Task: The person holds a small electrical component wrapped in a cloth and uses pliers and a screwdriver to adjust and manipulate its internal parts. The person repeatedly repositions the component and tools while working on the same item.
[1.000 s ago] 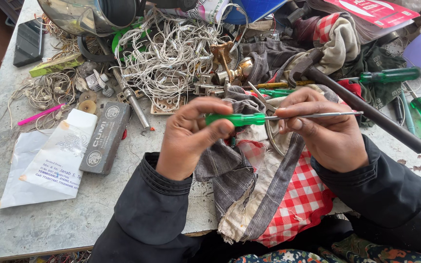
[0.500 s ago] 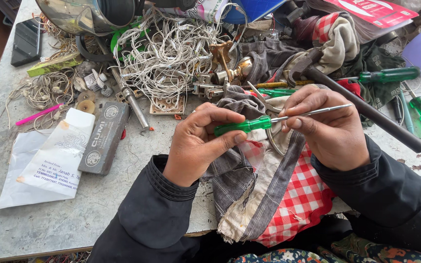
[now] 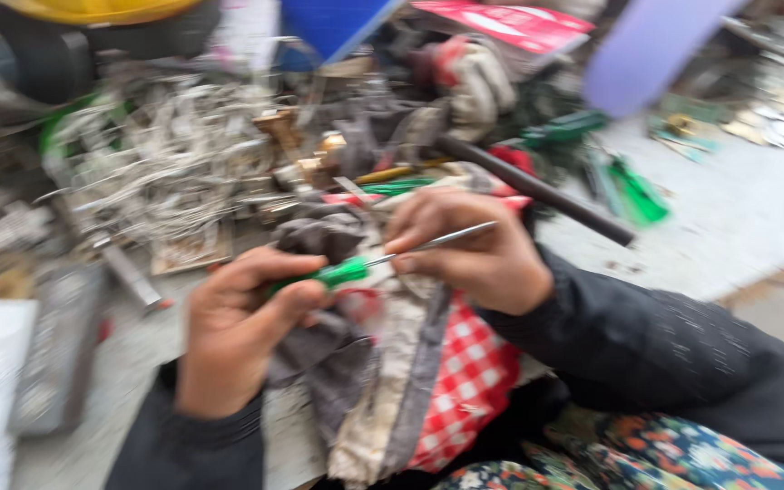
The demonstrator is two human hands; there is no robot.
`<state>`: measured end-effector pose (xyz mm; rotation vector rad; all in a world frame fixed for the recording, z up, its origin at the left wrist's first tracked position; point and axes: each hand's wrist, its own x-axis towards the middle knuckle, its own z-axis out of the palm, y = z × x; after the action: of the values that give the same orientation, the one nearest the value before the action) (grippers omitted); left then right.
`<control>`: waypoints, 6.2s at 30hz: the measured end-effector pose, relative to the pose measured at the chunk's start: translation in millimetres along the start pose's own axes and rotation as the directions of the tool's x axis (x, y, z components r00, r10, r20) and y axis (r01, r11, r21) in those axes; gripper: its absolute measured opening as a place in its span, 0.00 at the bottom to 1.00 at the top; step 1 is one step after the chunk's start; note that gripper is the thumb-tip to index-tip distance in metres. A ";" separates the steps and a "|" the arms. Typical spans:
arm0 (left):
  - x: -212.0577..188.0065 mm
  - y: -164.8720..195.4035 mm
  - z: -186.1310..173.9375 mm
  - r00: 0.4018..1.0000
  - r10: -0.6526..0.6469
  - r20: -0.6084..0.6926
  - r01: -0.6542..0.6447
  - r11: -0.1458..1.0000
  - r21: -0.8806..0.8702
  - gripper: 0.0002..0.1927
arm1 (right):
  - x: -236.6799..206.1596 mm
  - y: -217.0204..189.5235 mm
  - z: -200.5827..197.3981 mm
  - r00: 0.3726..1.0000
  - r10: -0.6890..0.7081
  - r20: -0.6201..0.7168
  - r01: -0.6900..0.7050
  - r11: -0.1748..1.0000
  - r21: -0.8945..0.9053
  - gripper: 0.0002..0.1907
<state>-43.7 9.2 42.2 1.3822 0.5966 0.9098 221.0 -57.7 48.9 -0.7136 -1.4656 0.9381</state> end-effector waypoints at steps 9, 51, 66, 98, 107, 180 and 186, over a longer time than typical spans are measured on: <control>-2.9 -10.3 -2.7 0.999 0.017 -0.036 -0.020 0.998 -0.064 0.12 | 6.1 -4.5 2.8 0.997 -0.060 0.042 0.062 0.996 -0.067 0.07; 8.5 30.7 -33.7 0.946 0.318 -0.066 -0.184 0.690 0.700 0.23 | 5.6 8.4 0.0 0.980 0.193 0.053 -0.192 0.981 -0.007 0.13; 17.0 24.8 -28.2 0.985 -0.167 -0.044 0.153 0.727 0.669 0.30 | 10.0 -10.1 -2.4 0.944 0.309 0.115 -0.330 0.880 0.342 0.17; 22.4 10.3 -22.8 0.998 -0.054 -0.041 0.067 0.846 0.529 0.25 | 18.6 2.7 11.7 0.968 0.080 0.239 0.070 0.827 -0.558 0.11; 21.9 6.7 -21.3 0.999 -0.007 -0.042 0.028 0.862 0.506 0.25 | 17.7 3.8 9.2 0.948 0.085 0.308 0.095 0.846 -0.524 0.16; 20.9 11.7 -50.4 0.976 -0.042 0.213 -0.107 0.760 0.642 0.20 | 6.0 43.3 14.9 0.934 0.319 0.159 -0.327 0.945 0.024 0.14; 21.0 11.8 -48.9 0.979 -0.043 0.200 -0.100 0.756 0.647 0.20 | 5.7 42.9 14.3 0.937 0.313 0.155 -0.316 0.949 -0.003 0.14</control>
<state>-74.3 53.5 50.5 2.0995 0.7788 0.5761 202.3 -34.0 14.7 -0.8932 -1.4980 1.2773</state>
